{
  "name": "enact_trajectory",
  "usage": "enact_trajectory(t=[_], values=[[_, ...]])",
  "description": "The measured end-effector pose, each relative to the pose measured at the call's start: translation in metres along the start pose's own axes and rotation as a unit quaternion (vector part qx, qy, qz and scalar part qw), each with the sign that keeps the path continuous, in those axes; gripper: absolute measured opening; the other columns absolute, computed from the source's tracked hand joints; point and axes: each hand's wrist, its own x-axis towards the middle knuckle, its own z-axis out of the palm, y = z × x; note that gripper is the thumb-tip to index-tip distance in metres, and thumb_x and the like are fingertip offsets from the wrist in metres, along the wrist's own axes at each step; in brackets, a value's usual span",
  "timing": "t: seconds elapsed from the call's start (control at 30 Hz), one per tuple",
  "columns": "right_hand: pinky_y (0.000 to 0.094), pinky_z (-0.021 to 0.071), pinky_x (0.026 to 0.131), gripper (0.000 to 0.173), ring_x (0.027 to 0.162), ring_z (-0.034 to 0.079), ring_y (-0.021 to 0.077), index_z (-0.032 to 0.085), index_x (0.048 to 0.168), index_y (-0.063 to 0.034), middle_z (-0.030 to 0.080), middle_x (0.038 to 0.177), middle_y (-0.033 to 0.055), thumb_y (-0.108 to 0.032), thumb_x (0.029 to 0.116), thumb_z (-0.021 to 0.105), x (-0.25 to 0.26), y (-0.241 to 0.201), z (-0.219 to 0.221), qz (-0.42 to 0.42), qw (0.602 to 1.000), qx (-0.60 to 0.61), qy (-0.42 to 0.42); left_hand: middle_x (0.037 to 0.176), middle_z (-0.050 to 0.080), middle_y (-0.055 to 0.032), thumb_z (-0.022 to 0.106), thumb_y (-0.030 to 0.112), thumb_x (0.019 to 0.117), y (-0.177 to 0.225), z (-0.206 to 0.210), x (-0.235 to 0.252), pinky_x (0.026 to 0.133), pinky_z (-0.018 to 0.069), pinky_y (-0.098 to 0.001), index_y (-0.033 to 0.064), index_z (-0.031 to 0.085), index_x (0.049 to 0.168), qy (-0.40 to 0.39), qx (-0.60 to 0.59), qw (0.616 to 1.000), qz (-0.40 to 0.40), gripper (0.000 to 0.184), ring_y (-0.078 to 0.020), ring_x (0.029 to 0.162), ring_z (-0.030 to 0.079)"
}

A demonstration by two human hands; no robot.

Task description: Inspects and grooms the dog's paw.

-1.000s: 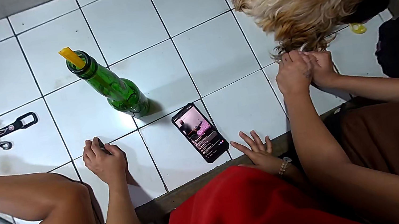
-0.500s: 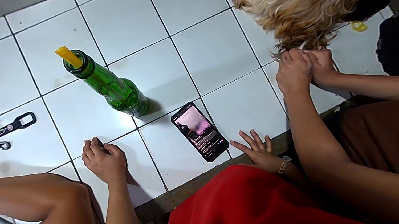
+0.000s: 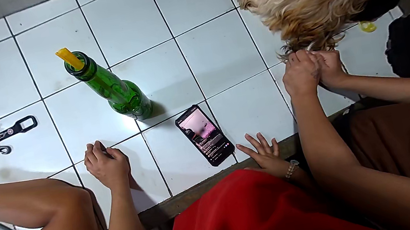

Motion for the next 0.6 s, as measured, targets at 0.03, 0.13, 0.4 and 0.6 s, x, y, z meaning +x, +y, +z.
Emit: enact_trajectory(t=[0.03,0.13,0.4,0.6], values=[[0.0778,-0.0084,0.111,0.069,0.154,-0.008,0.0518,0.036,0.16,-0.0153,0.012,0.169,0.0217,-0.036,0.0991,0.061,-0.0001,0.0001,0.0004,-0.002,1.0,0.0,0.003,0.154,0.042,-0.0297,0.043,0.017,0.1025,0.0001,-0.0003,-0.0001,0.119,0.0247,-0.0583,-0.0061,0.052,0.142,0.0,-0.001,1.0,0.001,0.047,-0.0468,0.146,0.037],[0.0775,-0.0086,0.111,0.068,0.154,-0.008,0.0506,0.036,0.16,-0.016,0.011,0.17,0.0209,-0.036,0.0994,0.061,0.0,-0.0006,-0.0004,0.002,1.0,-0.002,-0.002,0.154,0.042,-0.0295,0.043,0.016,0.1023,0.0004,-0.0006,-0.0003,0.119,0.0248,-0.0583,-0.0059,0.052,0.142,0.0,0.0,1.0,0.0,0.047,-0.0466,0.146,0.037],[0.0774,-0.009,0.111,0.069,0.154,-0.009,0.0506,0.035,0.16,-0.0164,0.01,0.17,0.0202,-0.036,0.0997,0.061,-0.0002,-0.0015,-0.0018,0.006,1.0,-0.004,-0.008,0.154,0.043,-0.0292,0.043,0.017,0.102,-0.002,0.0019,-0.0005,0.119,0.025,-0.0573,-0.0058,0.053,0.142,0.005,-0.001,1.0,0.005,0.047,-0.0462,0.146,0.037],[0.079,-0.0085,0.11,0.068,0.153,-0.007,0.0527,0.037,0.159,-0.0153,0.013,0.169,0.0215,-0.036,0.0987,0.062,0.0008,0.0017,0.0018,-0.002,1.0,-0.002,0.006,0.154,0.043,-0.0294,0.043,0.018,0.102,-0.0038,0.0025,0.0002,0.119,0.0247,-0.0584,-0.0065,0.052,0.142,0.003,-0.002,1.0,0.009,0.048,-0.0467,0.145,0.037]])
